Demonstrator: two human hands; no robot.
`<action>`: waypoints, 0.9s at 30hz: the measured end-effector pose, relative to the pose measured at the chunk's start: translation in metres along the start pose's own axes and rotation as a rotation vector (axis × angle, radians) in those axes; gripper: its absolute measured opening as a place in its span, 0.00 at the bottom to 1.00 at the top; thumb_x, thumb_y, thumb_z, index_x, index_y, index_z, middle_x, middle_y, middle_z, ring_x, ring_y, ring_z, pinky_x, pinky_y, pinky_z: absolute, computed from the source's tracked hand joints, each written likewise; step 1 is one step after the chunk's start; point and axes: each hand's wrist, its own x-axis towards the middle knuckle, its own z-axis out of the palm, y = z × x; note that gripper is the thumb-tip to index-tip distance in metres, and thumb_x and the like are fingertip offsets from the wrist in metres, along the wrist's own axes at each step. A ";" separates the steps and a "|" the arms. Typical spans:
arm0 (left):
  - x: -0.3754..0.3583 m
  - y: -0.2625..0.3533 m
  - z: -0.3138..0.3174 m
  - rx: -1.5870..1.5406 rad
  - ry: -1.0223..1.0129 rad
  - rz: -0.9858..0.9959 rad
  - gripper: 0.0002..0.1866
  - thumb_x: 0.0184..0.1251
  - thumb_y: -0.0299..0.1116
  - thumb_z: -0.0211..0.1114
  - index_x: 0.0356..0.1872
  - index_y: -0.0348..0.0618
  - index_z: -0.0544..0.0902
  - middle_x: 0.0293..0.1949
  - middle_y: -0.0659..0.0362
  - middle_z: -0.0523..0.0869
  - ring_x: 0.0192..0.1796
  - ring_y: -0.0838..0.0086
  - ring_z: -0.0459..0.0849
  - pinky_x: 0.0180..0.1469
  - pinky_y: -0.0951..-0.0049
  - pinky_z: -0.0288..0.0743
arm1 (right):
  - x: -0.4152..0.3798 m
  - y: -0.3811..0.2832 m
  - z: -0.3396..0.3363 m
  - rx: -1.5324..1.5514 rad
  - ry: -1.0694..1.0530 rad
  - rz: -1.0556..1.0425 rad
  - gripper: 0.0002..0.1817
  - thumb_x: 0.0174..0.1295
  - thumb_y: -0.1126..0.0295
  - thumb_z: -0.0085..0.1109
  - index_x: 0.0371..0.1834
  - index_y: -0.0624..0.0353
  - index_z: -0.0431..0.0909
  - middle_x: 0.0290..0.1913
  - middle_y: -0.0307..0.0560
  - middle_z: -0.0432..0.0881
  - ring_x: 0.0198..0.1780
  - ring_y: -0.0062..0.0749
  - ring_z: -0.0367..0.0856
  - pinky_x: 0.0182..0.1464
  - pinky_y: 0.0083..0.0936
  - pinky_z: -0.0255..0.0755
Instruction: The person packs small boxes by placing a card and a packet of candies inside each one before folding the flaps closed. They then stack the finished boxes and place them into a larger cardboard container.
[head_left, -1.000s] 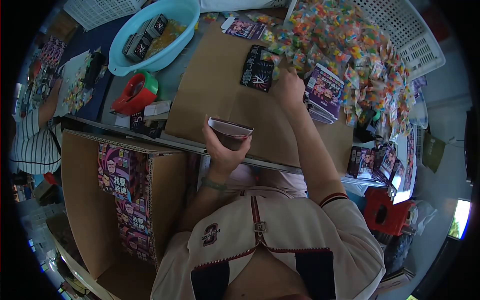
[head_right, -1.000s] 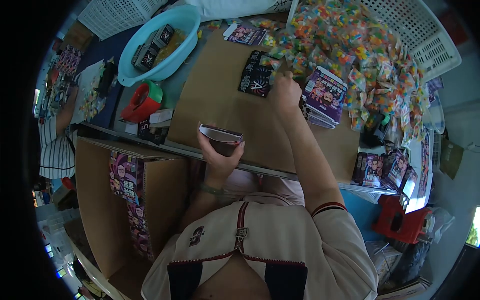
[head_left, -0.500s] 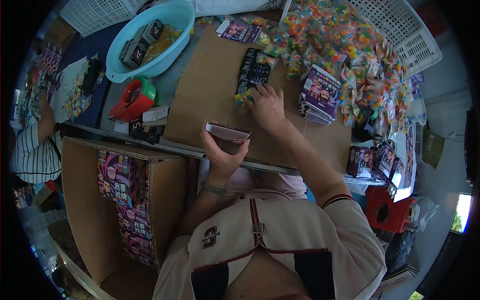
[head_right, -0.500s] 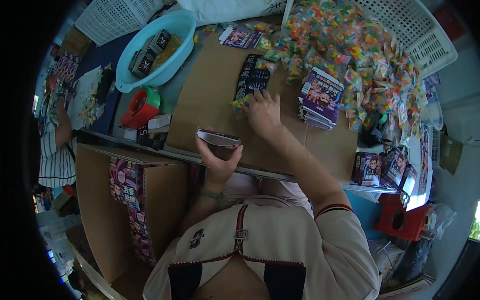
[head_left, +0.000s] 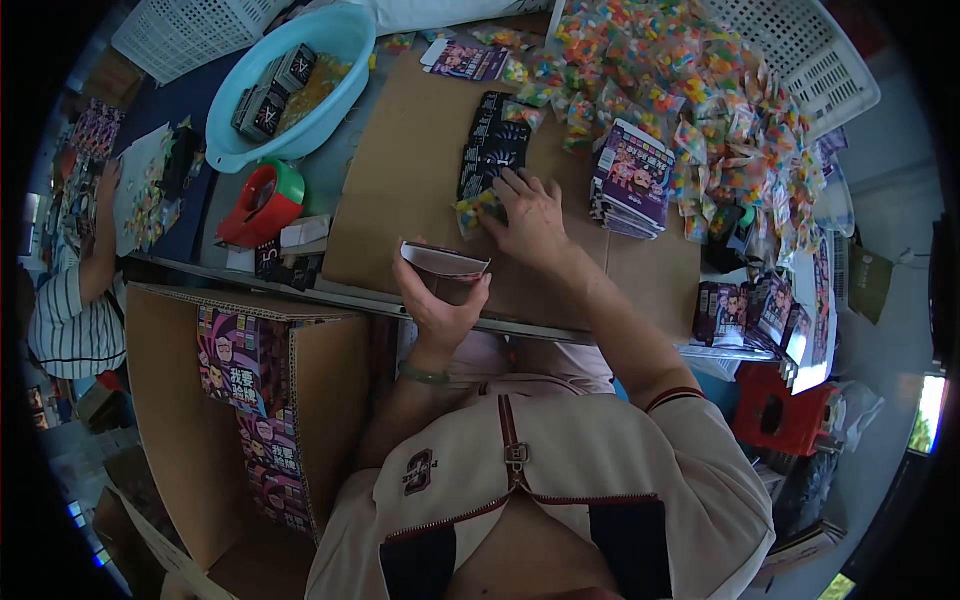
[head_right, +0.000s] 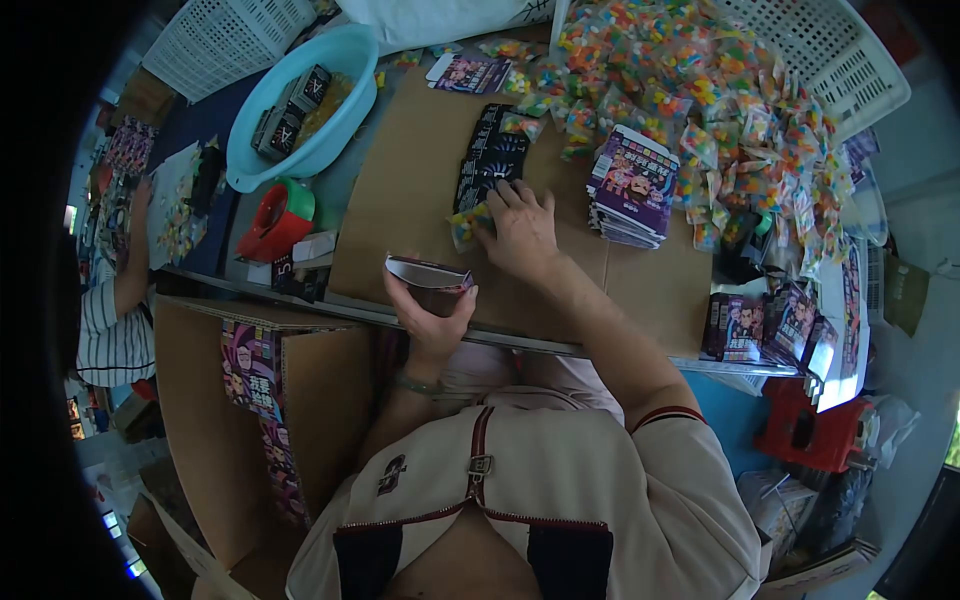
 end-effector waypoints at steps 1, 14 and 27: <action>0.001 0.000 0.000 -0.014 0.003 -0.009 0.54 0.41 0.31 0.80 0.69 0.29 0.53 0.57 0.43 0.70 0.57 0.56 0.75 0.58 0.59 0.72 | -0.002 0.000 0.000 -0.043 -0.009 -0.042 0.30 0.53 0.58 0.68 0.58 0.60 0.74 0.57 0.50 0.77 0.65 0.50 0.69 0.60 0.60 0.61; 0.001 0.001 -0.003 0.056 -0.019 -0.018 0.55 0.41 0.32 0.80 0.69 0.29 0.53 0.57 0.43 0.70 0.58 0.55 0.74 0.61 0.58 0.70 | 0.061 0.038 -0.012 0.035 -0.095 0.154 0.22 0.48 0.63 0.73 0.47 0.58 0.82 0.46 0.51 0.78 0.52 0.48 0.78 0.52 0.39 0.74; 0.004 0.003 -0.002 0.097 -0.017 0.004 0.54 0.42 0.31 0.80 0.69 0.28 0.53 0.58 0.42 0.70 0.59 0.53 0.75 0.60 0.59 0.72 | 0.027 0.018 -0.018 0.342 -0.436 -0.018 0.12 0.55 0.69 0.68 0.39 0.64 0.81 0.44 0.52 0.82 0.51 0.44 0.81 0.51 0.34 0.75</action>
